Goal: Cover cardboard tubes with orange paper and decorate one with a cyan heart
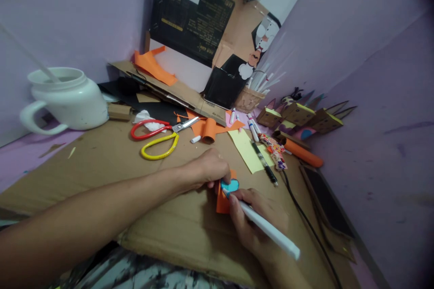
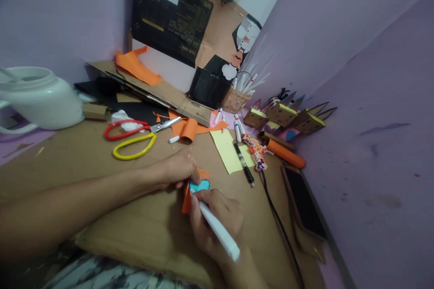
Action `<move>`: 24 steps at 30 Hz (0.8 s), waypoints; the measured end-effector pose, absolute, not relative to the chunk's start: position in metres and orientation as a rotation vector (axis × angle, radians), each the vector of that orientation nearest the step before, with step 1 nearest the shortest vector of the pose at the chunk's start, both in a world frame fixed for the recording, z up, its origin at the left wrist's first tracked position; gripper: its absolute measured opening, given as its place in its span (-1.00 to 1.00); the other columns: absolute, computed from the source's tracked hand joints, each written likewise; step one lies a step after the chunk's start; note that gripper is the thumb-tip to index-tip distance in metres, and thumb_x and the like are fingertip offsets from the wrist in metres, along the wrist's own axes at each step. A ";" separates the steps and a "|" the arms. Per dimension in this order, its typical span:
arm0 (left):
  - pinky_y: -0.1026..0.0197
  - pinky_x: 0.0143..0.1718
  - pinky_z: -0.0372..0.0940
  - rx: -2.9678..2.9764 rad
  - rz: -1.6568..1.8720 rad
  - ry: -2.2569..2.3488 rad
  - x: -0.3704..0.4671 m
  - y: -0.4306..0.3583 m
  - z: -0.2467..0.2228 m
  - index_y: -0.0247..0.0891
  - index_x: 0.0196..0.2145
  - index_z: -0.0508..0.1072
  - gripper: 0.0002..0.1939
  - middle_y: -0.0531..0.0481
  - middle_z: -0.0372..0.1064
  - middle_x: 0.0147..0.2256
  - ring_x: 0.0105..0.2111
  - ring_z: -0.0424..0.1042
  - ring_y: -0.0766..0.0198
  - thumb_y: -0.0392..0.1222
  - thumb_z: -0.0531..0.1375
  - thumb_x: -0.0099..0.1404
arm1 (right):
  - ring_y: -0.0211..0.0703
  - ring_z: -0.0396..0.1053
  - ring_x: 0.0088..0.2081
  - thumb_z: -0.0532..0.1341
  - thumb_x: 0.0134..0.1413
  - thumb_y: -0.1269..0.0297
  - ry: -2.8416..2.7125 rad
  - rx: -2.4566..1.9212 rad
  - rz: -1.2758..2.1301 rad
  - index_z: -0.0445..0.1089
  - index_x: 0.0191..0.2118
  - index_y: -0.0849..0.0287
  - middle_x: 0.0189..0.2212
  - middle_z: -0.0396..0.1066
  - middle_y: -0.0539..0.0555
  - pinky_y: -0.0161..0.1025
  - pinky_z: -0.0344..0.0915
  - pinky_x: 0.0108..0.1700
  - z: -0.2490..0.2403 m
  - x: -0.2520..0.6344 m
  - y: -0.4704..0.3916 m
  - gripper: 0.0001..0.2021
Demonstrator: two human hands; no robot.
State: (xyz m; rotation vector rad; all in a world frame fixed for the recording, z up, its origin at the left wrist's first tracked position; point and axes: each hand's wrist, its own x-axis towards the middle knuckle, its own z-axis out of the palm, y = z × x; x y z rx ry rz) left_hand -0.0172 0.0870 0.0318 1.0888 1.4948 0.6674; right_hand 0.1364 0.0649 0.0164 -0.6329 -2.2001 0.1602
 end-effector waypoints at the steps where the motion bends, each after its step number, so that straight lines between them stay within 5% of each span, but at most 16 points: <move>1: 0.34 -0.85 -0.18 1.087 0.665 1.498 -0.017 0.087 0.032 -0.28 -0.84 0.20 -0.76 0.15 -0.01 -0.91 -0.89 -0.02 0.42 -0.35 0.17 -0.16 | -0.37 0.26 -0.68 0.19 -0.01 0.43 -2.208 -0.636 0.168 0.38 -0.44 0.21 -0.67 0.33 -0.05 -0.43 0.15 -0.59 0.017 0.136 0.064 -0.95; 24: 0.33 -0.86 -0.22 1.080 0.689 1.502 -0.017 0.087 0.028 -0.25 -0.87 0.13 -0.70 0.16 -0.04 -0.93 -0.89 -0.06 0.42 -0.37 0.17 -0.17 | -0.33 0.30 -0.69 0.17 0.02 0.39 -2.238 -0.790 0.259 0.39 -0.48 0.19 -0.68 0.38 -0.04 -0.39 0.16 -0.61 0.018 0.150 0.055 -0.90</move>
